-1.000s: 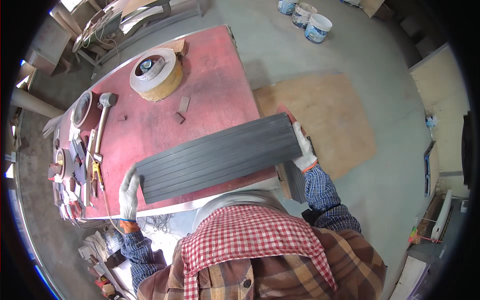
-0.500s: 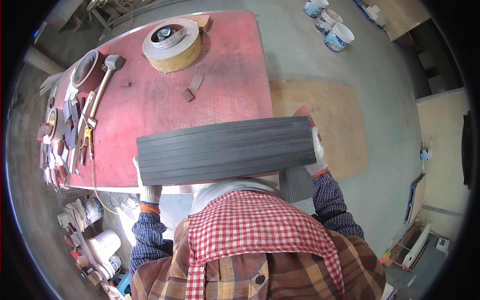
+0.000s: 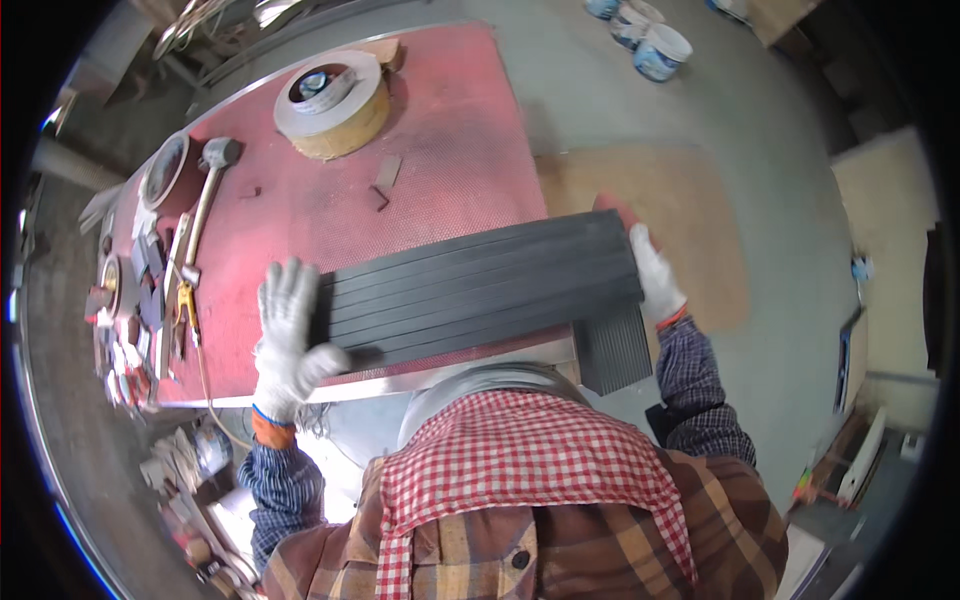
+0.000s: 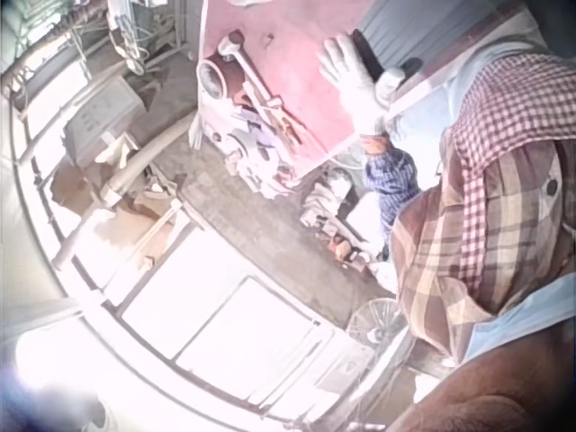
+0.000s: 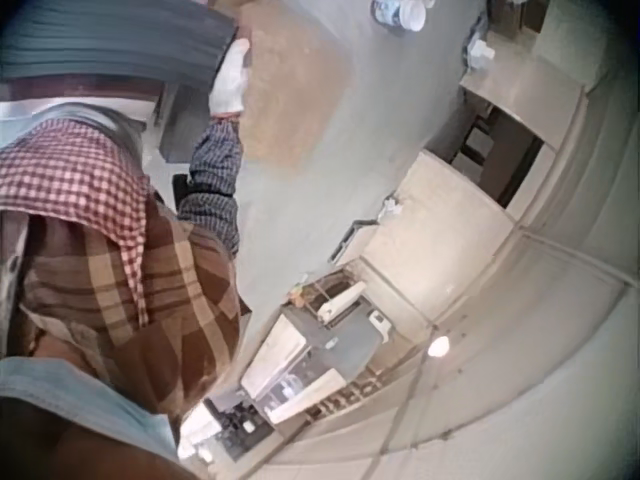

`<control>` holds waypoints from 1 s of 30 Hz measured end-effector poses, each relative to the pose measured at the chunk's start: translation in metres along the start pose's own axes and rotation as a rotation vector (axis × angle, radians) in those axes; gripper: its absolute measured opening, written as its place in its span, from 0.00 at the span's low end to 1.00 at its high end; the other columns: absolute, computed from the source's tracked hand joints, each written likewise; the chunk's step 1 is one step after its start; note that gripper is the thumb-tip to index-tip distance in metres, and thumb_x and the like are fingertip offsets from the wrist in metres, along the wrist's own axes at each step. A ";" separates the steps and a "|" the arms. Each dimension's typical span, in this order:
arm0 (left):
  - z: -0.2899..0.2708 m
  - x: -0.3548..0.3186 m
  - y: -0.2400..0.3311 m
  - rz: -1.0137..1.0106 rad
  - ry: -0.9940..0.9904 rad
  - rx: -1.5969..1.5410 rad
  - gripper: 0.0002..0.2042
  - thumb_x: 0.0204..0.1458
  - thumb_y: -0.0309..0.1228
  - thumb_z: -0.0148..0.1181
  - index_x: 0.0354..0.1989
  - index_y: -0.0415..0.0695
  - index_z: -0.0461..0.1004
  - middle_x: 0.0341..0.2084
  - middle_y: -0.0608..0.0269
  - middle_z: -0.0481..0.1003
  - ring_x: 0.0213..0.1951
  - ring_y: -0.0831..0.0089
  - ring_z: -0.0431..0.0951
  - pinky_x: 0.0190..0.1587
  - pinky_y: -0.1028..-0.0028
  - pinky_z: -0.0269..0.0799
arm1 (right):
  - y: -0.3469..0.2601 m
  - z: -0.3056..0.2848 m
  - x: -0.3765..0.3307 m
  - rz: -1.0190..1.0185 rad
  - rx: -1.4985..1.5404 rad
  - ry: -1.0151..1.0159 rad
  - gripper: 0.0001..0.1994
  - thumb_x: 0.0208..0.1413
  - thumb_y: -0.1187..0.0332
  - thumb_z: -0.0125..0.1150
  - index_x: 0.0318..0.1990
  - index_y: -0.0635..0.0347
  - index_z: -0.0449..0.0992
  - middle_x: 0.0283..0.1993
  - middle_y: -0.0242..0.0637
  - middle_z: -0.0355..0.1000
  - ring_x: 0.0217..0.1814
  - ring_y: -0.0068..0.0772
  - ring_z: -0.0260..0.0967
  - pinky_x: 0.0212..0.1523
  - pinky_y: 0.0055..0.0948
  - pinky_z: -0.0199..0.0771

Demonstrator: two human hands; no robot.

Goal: Sanding the edges and surfaces of black corrugated furniture panels using sandpaper.

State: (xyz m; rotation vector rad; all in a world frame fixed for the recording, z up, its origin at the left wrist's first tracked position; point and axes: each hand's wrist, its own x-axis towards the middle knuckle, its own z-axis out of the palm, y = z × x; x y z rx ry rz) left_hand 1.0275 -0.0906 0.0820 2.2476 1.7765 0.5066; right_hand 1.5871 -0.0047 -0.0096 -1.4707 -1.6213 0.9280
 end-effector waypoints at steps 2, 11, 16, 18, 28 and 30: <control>-0.013 0.004 0.008 0.140 -0.175 0.185 0.72 0.32 0.83 0.69 0.83 0.43 0.59 0.79 0.27 0.56 0.81 0.25 0.50 0.82 0.32 0.41 | -0.053 -0.006 0.001 0.238 0.033 0.142 0.29 0.74 0.58 0.62 0.76 0.66 0.70 0.80 0.56 0.66 0.74 0.58 0.73 0.74 0.48 0.72; -0.031 0.010 -0.007 0.267 -0.230 0.031 0.66 0.28 0.55 0.86 0.81 0.42 0.61 0.75 0.29 0.59 0.77 0.28 0.58 0.80 0.40 0.54 | -0.237 0.250 -0.072 -0.617 -0.661 -0.030 0.37 0.59 0.52 0.72 0.75 0.55 0.71 0.68 0.48 0.73 0.76 0.56 0.66 0.83 0.57 0.57; -0.020 0.003 -0.039 0.397 -0.143 -0.153 0.65 0.29 0.49 0.85 0.82 0.44 0.57 0.77 0.30 0.57 0.78 0.29 0.58 0.78 0.42 0.61 | -0.189 0.183 -0.056 -0.511 -0.635 -0.074 0.28 0.62 0.61 0.70 0.70 0.51 0.75 0.68 0.45 0.75 0.72 0.55 0.70 0.78 0.53 0.65; -0.012 -0.003 -0.054 0.410 -0.135 -0.195 0.68 0.29 0.52 0.87 0.84 0.44 0.54 0.79 0.30 0.54 0.79 0.29 0.57 0.79 0.44 0.60 | -0.160 0.118 -0.032 -0.360 -0.618 0.181 0.27 0.63 0.64 0.67 0.70 0.52 0.76 0.69 0.46 0.75 0.74 0.54 0.69 0.79 0.51 0.65; 0.049 -0.021 -0.089 0.374 0.093 -0.717 0.89 0.23 0.76 0.82 0.86 0.34 0.31 0.84 0.28 0.40 0.83 0.35 0.49 0.82 0.48 0.53 | -0.276 0.264 -0.055 -0.669 -0.702 -0.049 0.27 0.61 0.60 0.70 0.68 0.52 0.76 0.65 0.42 0.75 0.73 0.53 0.69 0.80 0.54 0.61; 0.052 -0.024 -0.093 0.365 0.084 -0.719 0.91 0.23 0.79 0.79 0.85 0.30 0.27 0.84 0.26 0.40 0.84 0.35 0.48 0.83 0.48 0.50 | -0.264 0.241 -0.053 -0.573 -0.558 -0.166 0.26 0.64 0.60 0.67 0.69 0.50 0.77 0.72 0.43 0.74 0.77 0.53 0.67 0.82 0.53 0.61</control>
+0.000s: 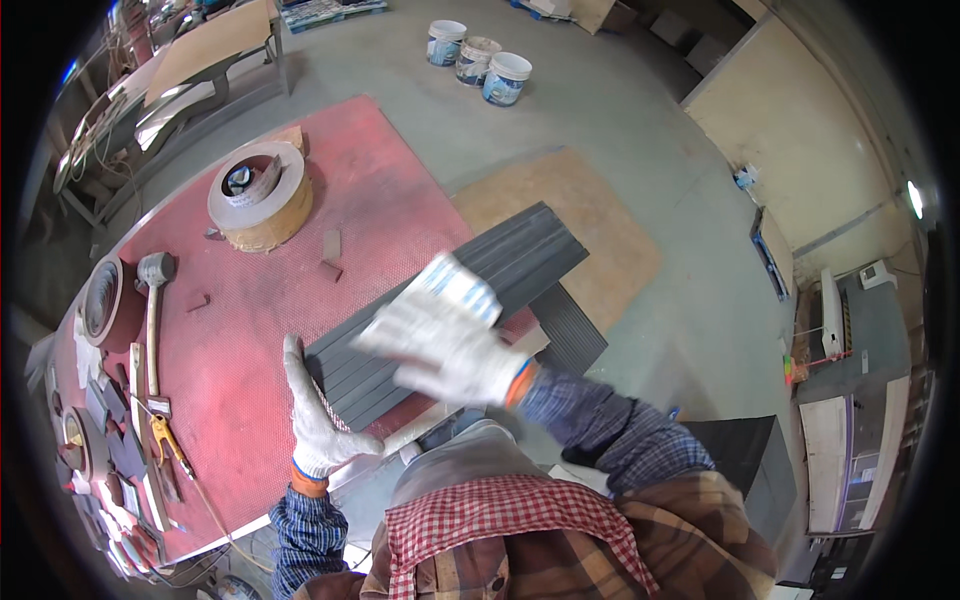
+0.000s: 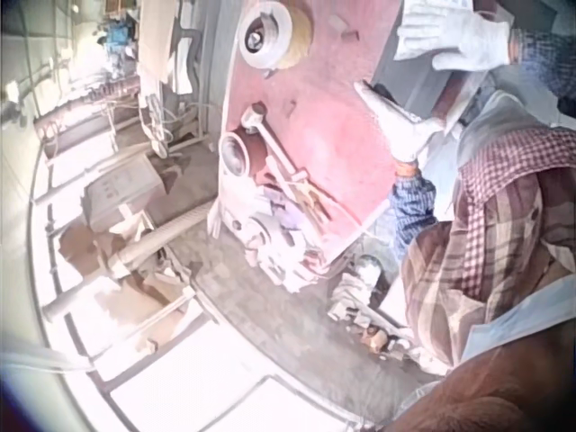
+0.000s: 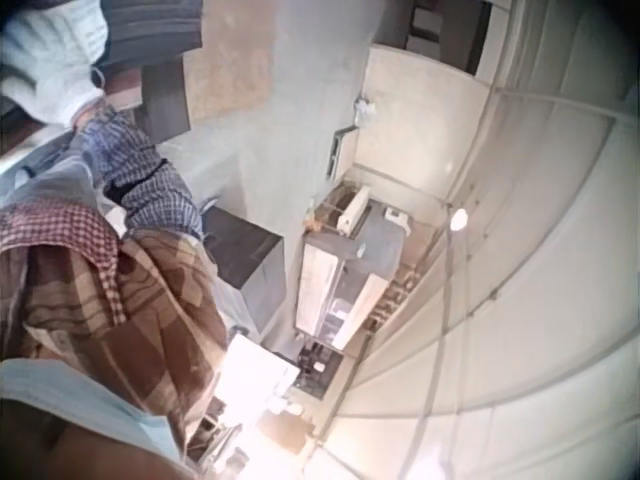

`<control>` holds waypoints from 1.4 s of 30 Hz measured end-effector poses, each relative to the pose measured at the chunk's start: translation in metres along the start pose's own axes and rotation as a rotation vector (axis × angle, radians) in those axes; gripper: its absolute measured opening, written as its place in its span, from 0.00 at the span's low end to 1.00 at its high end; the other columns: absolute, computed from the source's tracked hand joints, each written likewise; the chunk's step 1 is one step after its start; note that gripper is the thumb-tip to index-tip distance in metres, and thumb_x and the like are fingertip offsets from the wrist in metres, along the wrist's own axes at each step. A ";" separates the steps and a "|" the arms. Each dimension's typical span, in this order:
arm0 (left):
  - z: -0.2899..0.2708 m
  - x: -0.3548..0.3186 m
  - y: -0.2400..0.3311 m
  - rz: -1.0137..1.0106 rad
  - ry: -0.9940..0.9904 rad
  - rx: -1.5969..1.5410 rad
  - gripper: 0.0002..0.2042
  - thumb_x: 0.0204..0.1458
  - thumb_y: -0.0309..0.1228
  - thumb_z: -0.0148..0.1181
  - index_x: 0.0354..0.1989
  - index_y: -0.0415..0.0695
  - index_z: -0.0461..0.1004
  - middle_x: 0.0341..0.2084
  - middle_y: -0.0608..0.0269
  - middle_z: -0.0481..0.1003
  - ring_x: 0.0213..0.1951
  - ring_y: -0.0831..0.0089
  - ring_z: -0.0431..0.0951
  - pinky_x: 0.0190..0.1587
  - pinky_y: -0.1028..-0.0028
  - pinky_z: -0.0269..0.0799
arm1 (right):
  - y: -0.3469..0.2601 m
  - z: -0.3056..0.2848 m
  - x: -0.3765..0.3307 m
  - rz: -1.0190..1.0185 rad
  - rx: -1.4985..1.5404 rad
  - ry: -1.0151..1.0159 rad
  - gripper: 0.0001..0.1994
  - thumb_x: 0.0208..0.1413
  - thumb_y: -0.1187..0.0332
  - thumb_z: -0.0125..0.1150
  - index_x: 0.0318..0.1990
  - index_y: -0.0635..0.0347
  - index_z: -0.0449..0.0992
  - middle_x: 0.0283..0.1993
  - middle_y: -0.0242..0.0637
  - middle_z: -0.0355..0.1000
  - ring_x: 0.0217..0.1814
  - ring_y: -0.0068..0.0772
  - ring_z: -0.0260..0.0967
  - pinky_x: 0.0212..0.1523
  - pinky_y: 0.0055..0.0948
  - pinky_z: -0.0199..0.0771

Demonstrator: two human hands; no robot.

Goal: Sanding the edges and surfaces of black corrugated furniture panels using sandpaper.

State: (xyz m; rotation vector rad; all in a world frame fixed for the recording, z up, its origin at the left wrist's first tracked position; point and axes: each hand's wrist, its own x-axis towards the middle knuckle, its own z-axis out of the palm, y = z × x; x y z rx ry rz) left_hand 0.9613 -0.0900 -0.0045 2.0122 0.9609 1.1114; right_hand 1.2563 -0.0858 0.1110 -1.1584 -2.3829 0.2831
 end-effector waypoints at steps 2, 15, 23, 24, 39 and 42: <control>0.002 -0.001 -0.004 -0.033 -0.026 -0.002 0.91 0.23 0.80 0.78 0.85 0.31 0.26 0.84 0.26 0.39 0.84 0.34 0.47 0.83 0.47 0.49 | 0.074 -0.036 -0.025 0.153 0.002 0.043 0.25 0.65 0.62 0.67 0.69 0.51 0.77 0.72 0.44 0.74 0.77 0.53 0.67 0.81 0.52 0.63; 0.032 -0.033 -0.029 -0.465 -0.073 -0.501 0.80 0.35 0.59 0.88 0.86 0.33 0.34 0.85 0.31 0.41 0.85 0.41 0.44 0.86 0.52 0.41 | -0.079 0.104 0.064 -0.081 -0.106 -0.163 0.39 0.68 0.41 0.58 0.81 0.51 0.66 0.83 0.48 0.64 0.87 0.53 0.56 0.90 0.55 0.39; 0.019 -0.011 -0.015 -0.055 0.051 0.071 0.82 0.29 0.54 0.90 0.85 0.32 0.33 0.83 0.29 0.43 0.84 0.34 0.47 0.83 0.49 0.54 | 0.066 -0.033 -0.012 0.431 -0.154 0.157 0.28 0.61 0.67 0.69 0.70 0.56 0.76 0.65 0.46 0.77 0.72 0.55 0.69 0.79 0.54 0.62; 0.020 -0.011 -0.014 -0.042 0.049 0.115 0.83 0.28 0.54 0.90 0.85 0.32 0.32 0.83 0.29 0.43 0.84 0.34 0.47 0.83 0.48 0.54 | 0.069 -0.035 -0.013 0.428 -0.609 0.150 0.31 0.59 0.67 0.71 0.71 0.56 0.75 0.66 0.46 0.76 0.72 0.55 0.69 0.79 0.55 0.62; 0.015 -0.013 -0.005 -0.129 -0.028 0.089 0.80 0.35 0.46 0.88 0.85 0.34 0.25 0.83 0.29 0.42 0.83 0.32 0.49 0.82 0.52 0.56 | 0.018 -0.033 -0.017 0.224 -0.226 -0.166 0.40 0.54 0.63 0.73 0.78 0.50 0.70 0.73 0.46 0.71 0.77 0.56 0.65 0.83 0.58 0.56; 0.011 -0.008 0.006 -0.161 -0.065 0.137 0.80 0.35 0.48 0.88 0.85 0.32 0.26 0.84 0.27 0.40 0.83 0.31 0.50 0.82 0.53 0.58 | -0.008 -0.024 -0.028 0.171 -0.261 -0.210 0.41 0.52 0.63 0.73 0.78 0.49 0.71 0.72 0.47 0.73 0.77 0.58 0.66 0.85 0.58 0.54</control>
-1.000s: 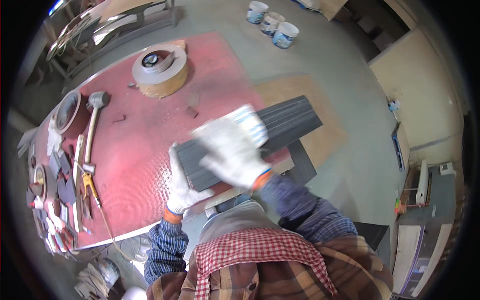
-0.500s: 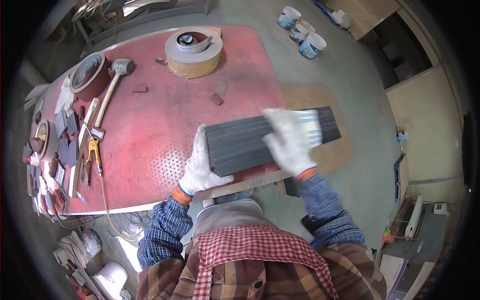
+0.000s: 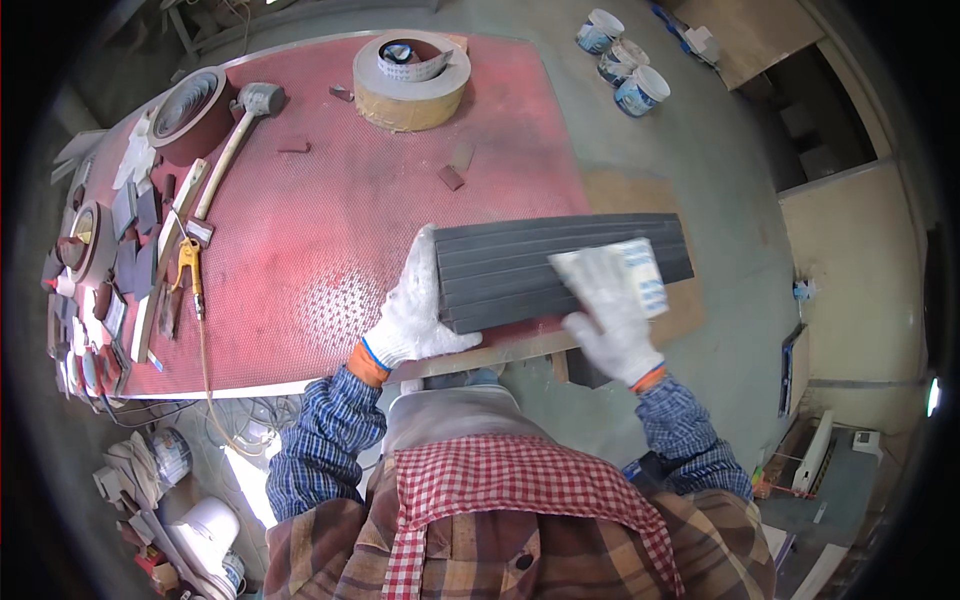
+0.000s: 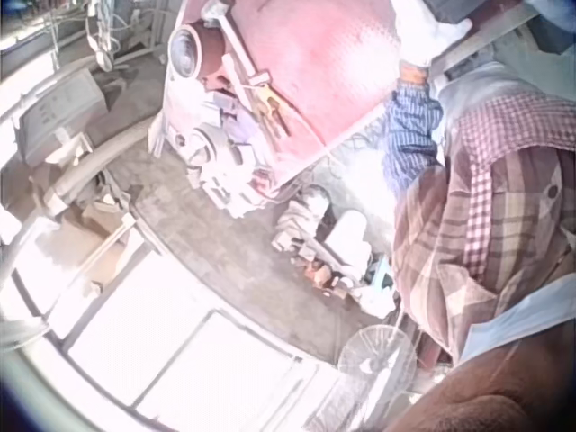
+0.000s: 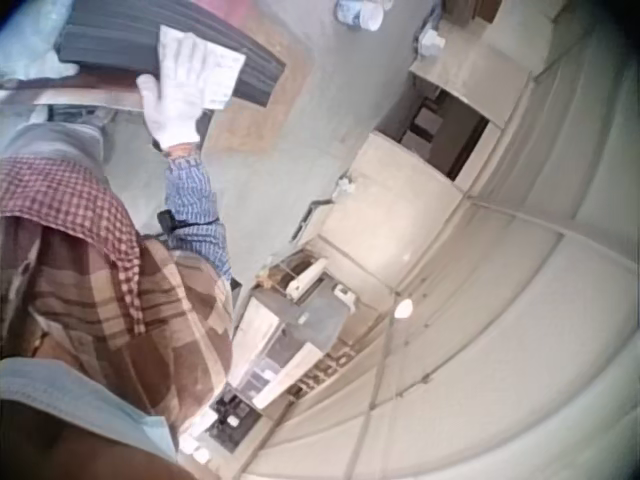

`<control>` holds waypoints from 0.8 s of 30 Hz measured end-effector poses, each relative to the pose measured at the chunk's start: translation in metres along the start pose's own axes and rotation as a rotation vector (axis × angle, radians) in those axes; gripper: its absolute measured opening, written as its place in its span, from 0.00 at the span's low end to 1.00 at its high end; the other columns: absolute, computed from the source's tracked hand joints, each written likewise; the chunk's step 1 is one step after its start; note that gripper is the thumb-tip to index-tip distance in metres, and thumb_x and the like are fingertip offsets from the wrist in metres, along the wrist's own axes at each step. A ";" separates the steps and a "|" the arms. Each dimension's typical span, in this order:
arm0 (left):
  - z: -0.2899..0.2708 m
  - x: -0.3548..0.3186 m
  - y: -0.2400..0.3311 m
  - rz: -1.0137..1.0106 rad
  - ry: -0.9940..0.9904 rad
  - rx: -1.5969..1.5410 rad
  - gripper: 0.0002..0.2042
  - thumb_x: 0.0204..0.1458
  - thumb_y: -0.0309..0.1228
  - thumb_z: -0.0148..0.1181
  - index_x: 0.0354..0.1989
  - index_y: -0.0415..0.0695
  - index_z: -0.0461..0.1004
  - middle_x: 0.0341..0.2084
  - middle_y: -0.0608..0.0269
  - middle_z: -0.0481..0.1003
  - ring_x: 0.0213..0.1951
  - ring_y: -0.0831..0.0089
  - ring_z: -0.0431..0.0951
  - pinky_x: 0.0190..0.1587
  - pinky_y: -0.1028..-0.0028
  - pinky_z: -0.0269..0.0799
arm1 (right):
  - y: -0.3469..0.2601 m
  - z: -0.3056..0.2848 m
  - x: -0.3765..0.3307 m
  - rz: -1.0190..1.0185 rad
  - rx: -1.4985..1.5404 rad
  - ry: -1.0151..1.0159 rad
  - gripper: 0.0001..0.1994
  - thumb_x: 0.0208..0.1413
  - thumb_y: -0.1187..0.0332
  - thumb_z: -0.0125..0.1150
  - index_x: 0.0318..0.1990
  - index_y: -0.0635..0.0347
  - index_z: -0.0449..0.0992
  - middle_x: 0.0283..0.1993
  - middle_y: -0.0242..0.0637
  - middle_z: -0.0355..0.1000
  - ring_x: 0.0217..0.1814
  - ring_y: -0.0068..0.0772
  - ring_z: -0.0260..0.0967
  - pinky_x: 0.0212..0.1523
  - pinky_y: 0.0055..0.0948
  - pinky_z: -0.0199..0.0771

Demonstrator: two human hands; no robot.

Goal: Sanding the edges and surfaces of black corrugated furniture panels using sandpaper.

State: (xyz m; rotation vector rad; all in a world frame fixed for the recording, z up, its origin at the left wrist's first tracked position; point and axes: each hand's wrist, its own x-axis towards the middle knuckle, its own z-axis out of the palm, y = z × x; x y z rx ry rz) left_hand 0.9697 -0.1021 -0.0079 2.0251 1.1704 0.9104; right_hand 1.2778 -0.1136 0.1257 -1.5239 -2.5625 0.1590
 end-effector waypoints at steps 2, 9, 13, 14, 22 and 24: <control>-0.002 0.000 -0.001 -0.076 -0.042 -0.059 0.78 0.38 0.51 0.87 0.85 0.31 0.27 0.84 0.26 0.40 0.82 0.32 0.53 0.81 0.54 0.60 | -0.049 0.026 0.009 -0.271 0.102 0.103 0.42 0.52 0.57 0.75 0.78 0.49 0.71 0.75 0.45 0.72 0.81 0.53 0.64 0.86 0.61 0.50; -0.002 0.002 -0.009 0.085 -0.004 -0.038 0.75 0.43 0.50 0.84 0.85 0.30 0.27 0.84 0.26 0.39 0.82 0.34 0.53 0.80 0.57 0.60 | -0.024 0.036 0.009 -0.437 0.101 -0.062 0.36 0.57 0.55 0.74 0.74 0.54 0.75 0.80 0.42 0.70 0.86 0.49 0.60 0.86 0.67 0.46; 0.001 -0.002 -0.001 -0.036 -0.004 -0.075 0.77 0.38 0.43 0.86 0.85 0.31 0.26 0.84 0.29 0.40 0.84 0.35 0.50 0.82 0.56 0.56 | 0.036 0.002 -0.023 -0.268 -0.076 -0.045 0.35 0.51 0.64 0.76 0.70 0.50 0.79 0.79 0.47 0.70 0.85 0.55 0.61 0.86 0.71 0.44; 0.001 -0.002 -0.001 -0.053 -0.016 -0.080 0.76 0.39 0.44 0.86 0.85 0.31 0.27 0.84 0.29 0.40 0.83 0.35 0.50 0.82 0.56 0.56 | 0.030 0.006 -0.022 -0.283 -0.020 0.023 0.35 0.50 0.65 0.76 0.70 0.49 0.79 0.78 0.48 0.70 0.85 0.56 0.61 0.86 0.71 0.44; 0.001 0.003 -0.011 0.005 -0.031 -0.057 0.74 0.43 0.47 0.84 0.85 0.31 0.29 0.84 0.29 0.41 0.84 0.37 0.49 0.82 0.58 0.56 | -0.045 0.063 0.024 -0.515 0.109 0.027 0.37 0.55 0.55 0.76 0.74 0.53 0.75 0.78 0.41 0.71 0.84 0.48 0.62 0.86 0.65 0.47; 0.001 0.001 -0.007 0.016 0.024 -0.056 0.74 0.39 0.48 0.86 0.85 0.31 0.33 0.84 0.28 0.42 0.83 0.35 0.52 0.80 0.57 0.62 | -0.001 0.031 0.005 -0.450 0.008 0.013 0.36 0.55 0.61 0.75 0.74 0.53 0.75 0.77 0.43 0.72 0.84 0.50 0.62 0.85 0.68 0.47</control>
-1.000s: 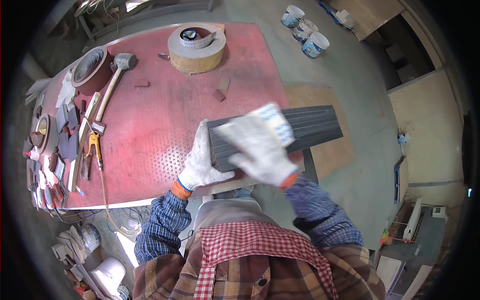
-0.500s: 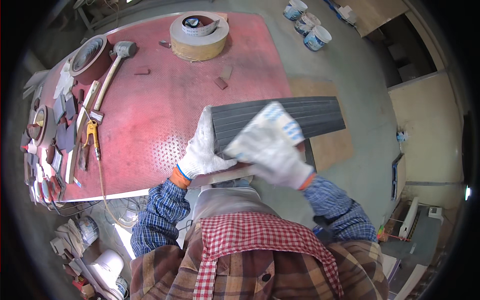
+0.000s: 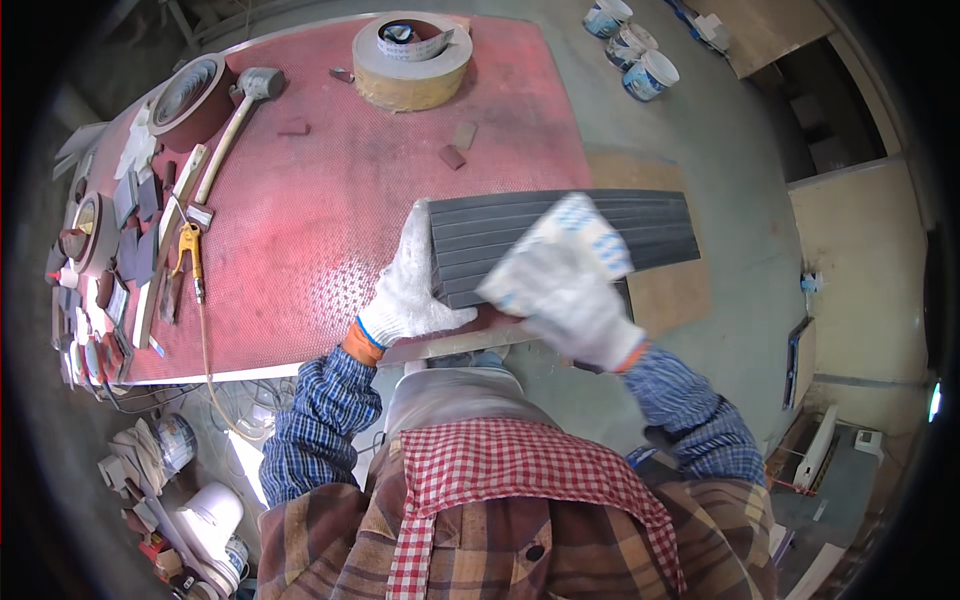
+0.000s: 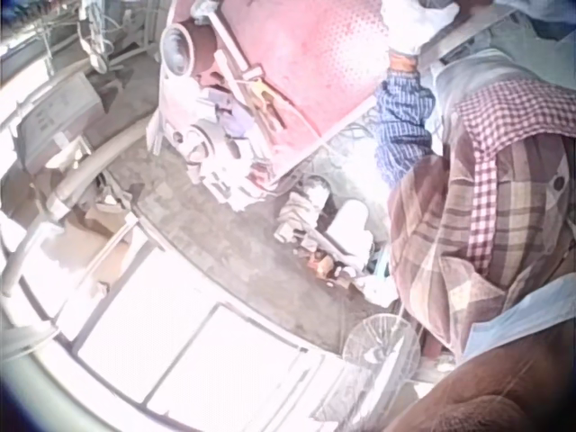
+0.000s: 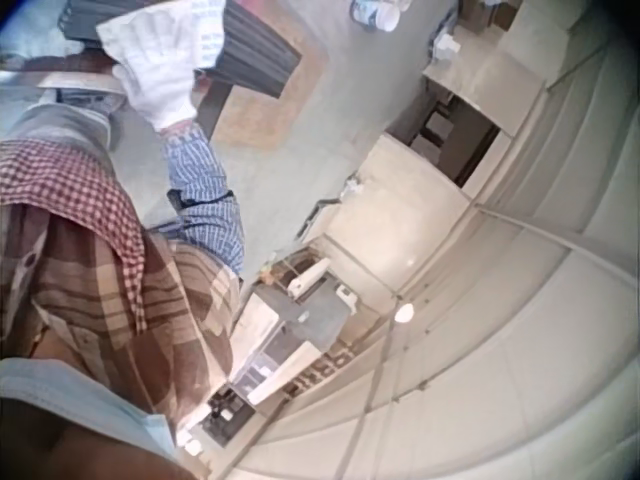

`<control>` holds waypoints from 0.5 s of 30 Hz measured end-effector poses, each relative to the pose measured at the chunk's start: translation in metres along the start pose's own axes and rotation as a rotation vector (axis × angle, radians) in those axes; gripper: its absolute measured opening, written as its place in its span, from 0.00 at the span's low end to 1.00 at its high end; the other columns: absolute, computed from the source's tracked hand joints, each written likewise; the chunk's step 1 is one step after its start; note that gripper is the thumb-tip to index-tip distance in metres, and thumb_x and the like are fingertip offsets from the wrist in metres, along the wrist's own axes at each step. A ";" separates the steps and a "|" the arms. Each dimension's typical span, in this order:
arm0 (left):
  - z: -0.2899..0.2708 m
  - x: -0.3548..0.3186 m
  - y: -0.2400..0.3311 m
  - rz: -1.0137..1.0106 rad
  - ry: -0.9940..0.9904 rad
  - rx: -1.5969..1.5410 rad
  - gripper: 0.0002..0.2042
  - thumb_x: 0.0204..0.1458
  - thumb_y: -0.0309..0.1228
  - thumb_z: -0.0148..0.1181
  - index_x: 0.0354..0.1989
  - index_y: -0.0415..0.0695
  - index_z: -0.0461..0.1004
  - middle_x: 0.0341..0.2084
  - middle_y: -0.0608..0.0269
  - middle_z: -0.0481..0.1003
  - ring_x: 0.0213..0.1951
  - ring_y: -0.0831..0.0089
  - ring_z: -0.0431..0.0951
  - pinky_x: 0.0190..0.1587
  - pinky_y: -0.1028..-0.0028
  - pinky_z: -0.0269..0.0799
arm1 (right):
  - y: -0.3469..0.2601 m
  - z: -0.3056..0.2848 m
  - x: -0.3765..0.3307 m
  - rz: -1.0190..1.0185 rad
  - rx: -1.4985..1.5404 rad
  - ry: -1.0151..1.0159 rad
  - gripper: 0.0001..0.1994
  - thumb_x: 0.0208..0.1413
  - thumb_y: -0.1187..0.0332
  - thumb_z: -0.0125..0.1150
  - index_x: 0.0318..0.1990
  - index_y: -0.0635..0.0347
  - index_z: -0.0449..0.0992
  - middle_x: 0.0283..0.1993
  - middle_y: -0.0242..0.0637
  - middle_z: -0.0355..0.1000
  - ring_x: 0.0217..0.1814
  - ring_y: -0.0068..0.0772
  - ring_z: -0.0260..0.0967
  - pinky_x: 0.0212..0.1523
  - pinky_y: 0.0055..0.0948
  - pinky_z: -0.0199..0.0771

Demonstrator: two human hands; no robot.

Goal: Sanding the edges and surfaces of black corrugated furniture panels using sandpaper.

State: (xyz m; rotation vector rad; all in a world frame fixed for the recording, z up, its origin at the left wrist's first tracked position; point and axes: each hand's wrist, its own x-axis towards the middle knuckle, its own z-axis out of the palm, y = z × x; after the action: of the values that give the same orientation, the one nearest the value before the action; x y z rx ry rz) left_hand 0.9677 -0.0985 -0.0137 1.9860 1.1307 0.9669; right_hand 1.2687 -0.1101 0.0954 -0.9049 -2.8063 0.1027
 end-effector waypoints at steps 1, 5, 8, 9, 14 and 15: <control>0.000 -0.001 0.002 -0.004 0.027 -0.004 0.75 0.37 0.49 0.86 0.85 0.32 0.34 0.83 0.28 0.42 0.82 0.34 0.54 0.79 0.56 0.64 | 0.017 -0.018 -0.020 0.005 -0.099 0.028 0.36 0.54 0.65 0.74 0.74 0.53 0.75 0.77 0.44 0.72 0.84 0.51 0.63 0.85 0.69 0.48; 0.003 -0.001 0.004 0.003 0.051 -0.049 0.73 0.36 0.44 0.86 0.85 0.30 0.36 0.82 0.28 0.47 0.81 0.35 0.55 0.81 0.57 0.59 | 0.017 -0.033 -0.040 0.324 -0.152 -0.054 0.36 0.54 0.64 0.76 0.73 0.51 0.77 0.74 0.44 0.75 0.81 0.50 0.66 0.84 0.65 0.55; 0.006 0.002 -0.004 0.105 0.075 0.206 0.72 0.37 0.43 0.85 0.85 0.30 0.36 0.81 0.28 0.49 0.81 0.35 0.57 0.81 0.57 0.60 | -0.035 0.013 0.009 0.147 0.084 0.150 0.37 0.54 0.66 0.69 0.76 0.54 0.74 0.75 0.47 0.73 0.77 0.53 0.70 0.83 0.58 0.60; 0.006 0.001 -0.008 0.065 0.068 -0.120 0.71 0.39 0.45 0.85 0.84 0.29 0.38 0.81 0.28 0.50 0.81 0.37 0.58 0.82 0.55 0.57 | -0.049 0.034 0.035 0.137 0.259 0.161 0.37 0.58 0.60 0.70 0.77 0.53 0.73 0.76 0.46 0.73 0.80 0.50 0.68 0.85 0.57 0.57; 0.007 -0.001 -0.019 -0.031 -0.100 -0.104 0.76 0.42 0.56 0.82 0.87 0.38 0.28 0.81 0.32 0.53 0.76 0.41 0.68 0.79 0.54 0.62 | -0.045 0.037 0.029 0.092 0.157 0.217 0.38 0.58 0.55 0.71 0.77 0.50 0.72 0.75 0.41 0.72 0.82 0.45 0.64 0.87 0.56 0.53; 0.006 -0.003 -0.018 -0.062 -0.023 -0.171 0.77 0.42 0.58 0.82 0.87 0.38 0.26 0.81 0.32 0.54 0.76 0.41 0.68 0.79 0.54 0.64 | -0.029 0.022 0.006 0.134 0.117 0.229 0.39 0.56 0.55 0.73 0.77 0.48 0.72 0.76 0.40 0.72 0.82 0.45 0.65 0.86 0.56 0.56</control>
State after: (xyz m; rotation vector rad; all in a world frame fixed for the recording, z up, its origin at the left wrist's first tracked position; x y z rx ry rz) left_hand 0.9645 -0.0950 -0.0325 1.8113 1.0549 0.9718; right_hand 1.2429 -0.1301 0.0779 -1.0076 -2.5021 0.1689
